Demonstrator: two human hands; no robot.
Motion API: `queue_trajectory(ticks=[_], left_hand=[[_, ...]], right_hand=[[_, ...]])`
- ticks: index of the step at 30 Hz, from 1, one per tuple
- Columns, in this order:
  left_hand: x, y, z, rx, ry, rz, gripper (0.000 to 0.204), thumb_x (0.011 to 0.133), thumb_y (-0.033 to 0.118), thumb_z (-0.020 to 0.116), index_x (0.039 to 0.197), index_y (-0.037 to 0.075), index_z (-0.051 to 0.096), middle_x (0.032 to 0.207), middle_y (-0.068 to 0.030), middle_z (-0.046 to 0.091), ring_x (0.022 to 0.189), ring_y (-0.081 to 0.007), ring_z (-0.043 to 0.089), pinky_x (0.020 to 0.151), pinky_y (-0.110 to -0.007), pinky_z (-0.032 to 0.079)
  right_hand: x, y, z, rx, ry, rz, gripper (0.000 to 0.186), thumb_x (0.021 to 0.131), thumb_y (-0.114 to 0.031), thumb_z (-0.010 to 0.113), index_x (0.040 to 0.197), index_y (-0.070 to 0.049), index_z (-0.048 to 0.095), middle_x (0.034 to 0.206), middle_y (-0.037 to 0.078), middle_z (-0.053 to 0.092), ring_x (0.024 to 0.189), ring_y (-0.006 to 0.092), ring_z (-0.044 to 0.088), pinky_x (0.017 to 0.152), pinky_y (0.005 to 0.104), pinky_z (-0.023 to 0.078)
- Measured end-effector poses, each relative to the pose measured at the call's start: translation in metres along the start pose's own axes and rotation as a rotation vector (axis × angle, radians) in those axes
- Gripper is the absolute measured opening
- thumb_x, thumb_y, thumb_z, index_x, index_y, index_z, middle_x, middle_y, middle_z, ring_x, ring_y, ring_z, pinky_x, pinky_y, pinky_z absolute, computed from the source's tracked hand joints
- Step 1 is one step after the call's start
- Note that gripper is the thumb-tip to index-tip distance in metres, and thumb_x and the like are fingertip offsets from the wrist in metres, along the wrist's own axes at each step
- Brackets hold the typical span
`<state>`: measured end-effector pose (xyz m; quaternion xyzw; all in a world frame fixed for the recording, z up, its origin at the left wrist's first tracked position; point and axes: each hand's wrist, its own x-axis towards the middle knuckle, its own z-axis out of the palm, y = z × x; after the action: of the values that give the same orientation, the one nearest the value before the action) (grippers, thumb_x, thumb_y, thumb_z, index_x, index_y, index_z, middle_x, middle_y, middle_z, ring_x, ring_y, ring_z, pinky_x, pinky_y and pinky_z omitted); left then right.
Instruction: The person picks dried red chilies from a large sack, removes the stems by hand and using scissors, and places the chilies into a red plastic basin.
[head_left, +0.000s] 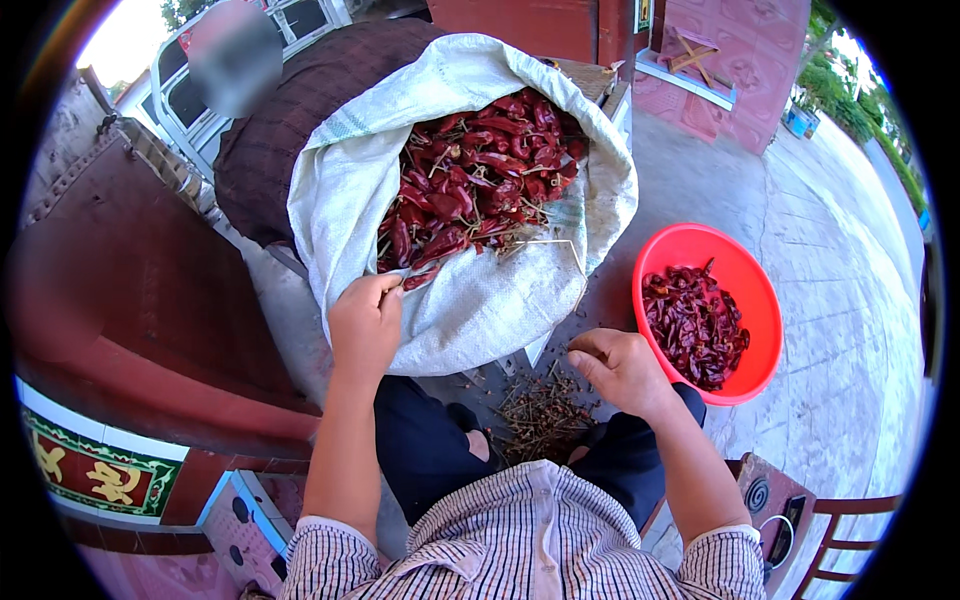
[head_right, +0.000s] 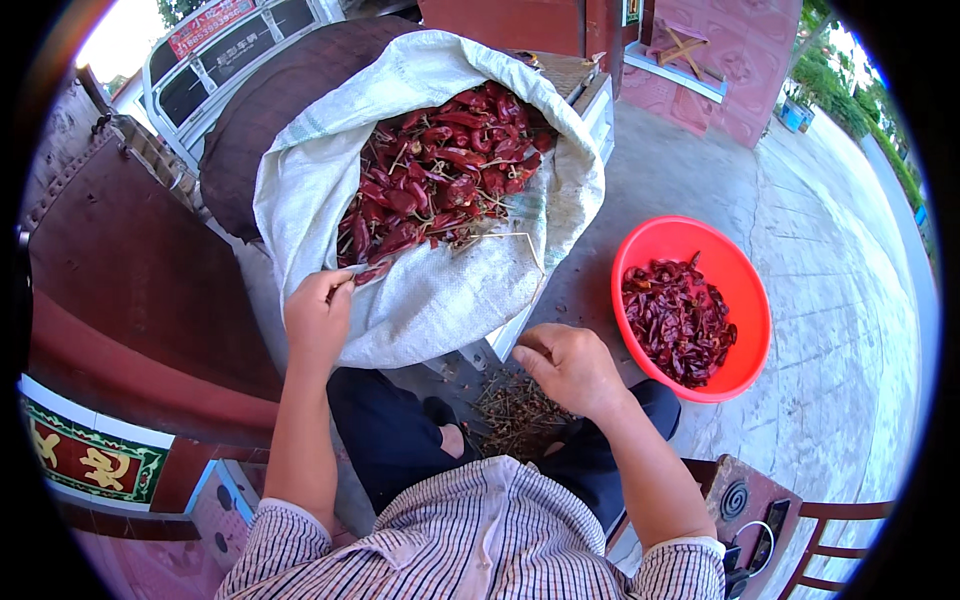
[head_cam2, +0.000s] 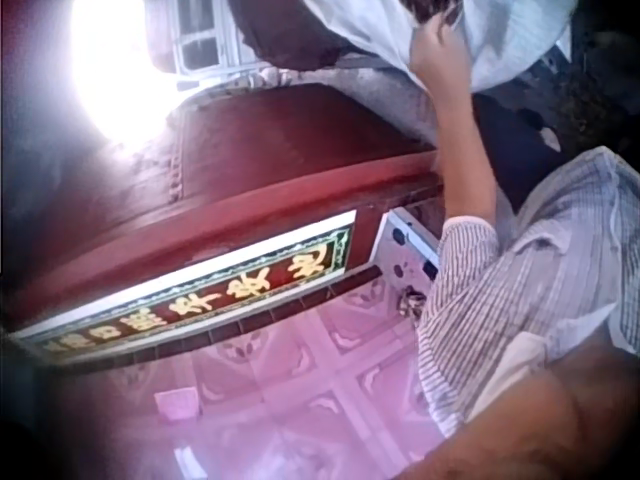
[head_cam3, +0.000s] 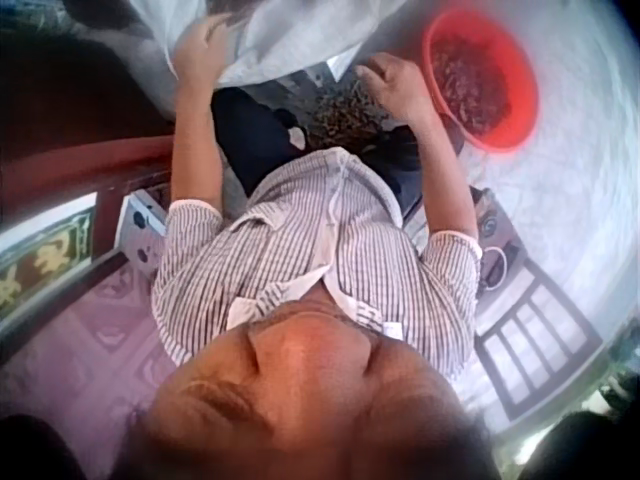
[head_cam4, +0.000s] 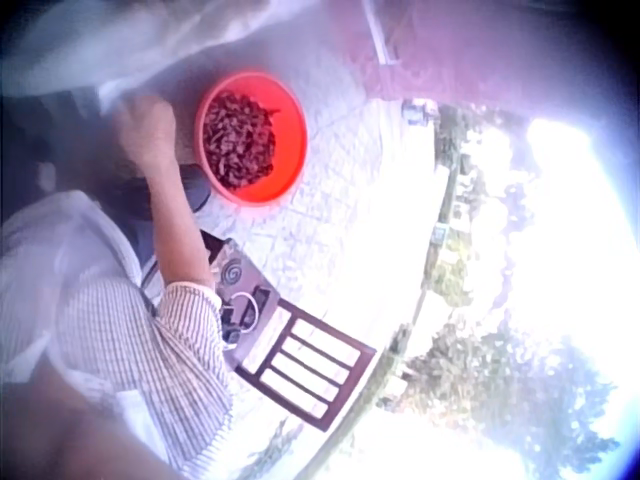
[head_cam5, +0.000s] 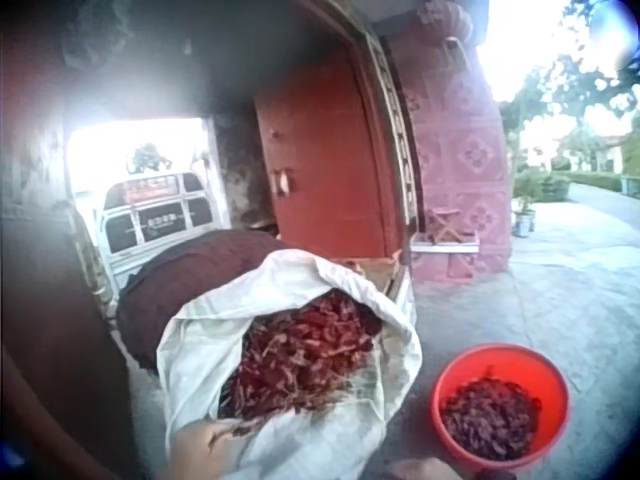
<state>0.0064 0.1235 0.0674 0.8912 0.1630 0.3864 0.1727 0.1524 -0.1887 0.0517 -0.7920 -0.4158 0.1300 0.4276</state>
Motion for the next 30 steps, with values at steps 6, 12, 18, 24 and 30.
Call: queue_trajectory(ticks=[6,12,18,24,30], left_hand=[[-0.025,0.029,-0.022,-0.156,-0.051,0.071,0.010,0.086,-0.001,0.069,0.096,0.000,0.072,0.091,-0.0130,0.072,0.082,-0.0239,0.070,0.075,-0.033,0.054],[-0.047,0.056,-0.011,-0.472,-0.232,0.094,0.017,0.085,-0.007,0.069,0.101,-0.001,0.070,0.094,-0.0112,0.071,0.085,-0.0205,0.069,0.078,-0.031,0.054],[-0.067,0.061,0.008,-1.176,-0.452,-0.421,0.036,0.091,-0.008,0.064,0.126,-0.001,0.060,0.095,-0.0032,0.062,0.083,-0.0097,0.060,0.077,-0.024,0.050],[-0.082,0.043,0.017,-1.231,-0.461,-0.465,0.035,0.092,-0.005,0.063,0.126,-0.001,0.060,0.091,-0.0041,0.062,0.081,-0.0102,0.061,0.074,-0.024,0.050],[-0.095,0.036,0.019,-0.580,-0.653,-0.089,0.020,0.091,0.002,0.069,0.111,0.001,0.069,0.082,-0.0029,0.062,0.080,-0.0107,0.062,0.070,-0.026,0.051]], right_hand=[[0.020,-0.048,0.023,-0.040,0.211,-0.388,0.034,0.088,-0.022,0.074,0.116,-0.003,0.069,0.106,0.017,0.071,0.092,0.0353,0.070,0.080,0.0435,0.056],[0.031,-0.059,0.042,-0.107,0.016,-0.487,0.034,0.089,-0.022,0.073,0.118,-0.006,0.067,0.104,0.016,0.070,0.089,0.0361,0.069,0.079,0.0434,0.055],[0.018,-0.044,0.040,0.113,-0.136,-0.289,0.020,0.092,-0.018,0.070,0.108,-0.006,0.071,0.096,0.015,0.071,0.088,0.0357,0.069,0.078,0.0421,0.055],[0.003,-0.033,0.028,0.305,-0.109,0.022,0.018,0.095,-0.012,0.068,0.110,-0.002,0.068,0.091,0.011,0.071,0.080,0.0239,0.070,0.076,0.0346,0.055],[-0.014,-0.004,0.029,0.652,-0.080,0.192,0.014,0.101,-0.010,0.063,0.110,0.001,0.064,0.086,0.002,0.067,0.076,0.0069,0.063,0.070,0.0255,0.055]])
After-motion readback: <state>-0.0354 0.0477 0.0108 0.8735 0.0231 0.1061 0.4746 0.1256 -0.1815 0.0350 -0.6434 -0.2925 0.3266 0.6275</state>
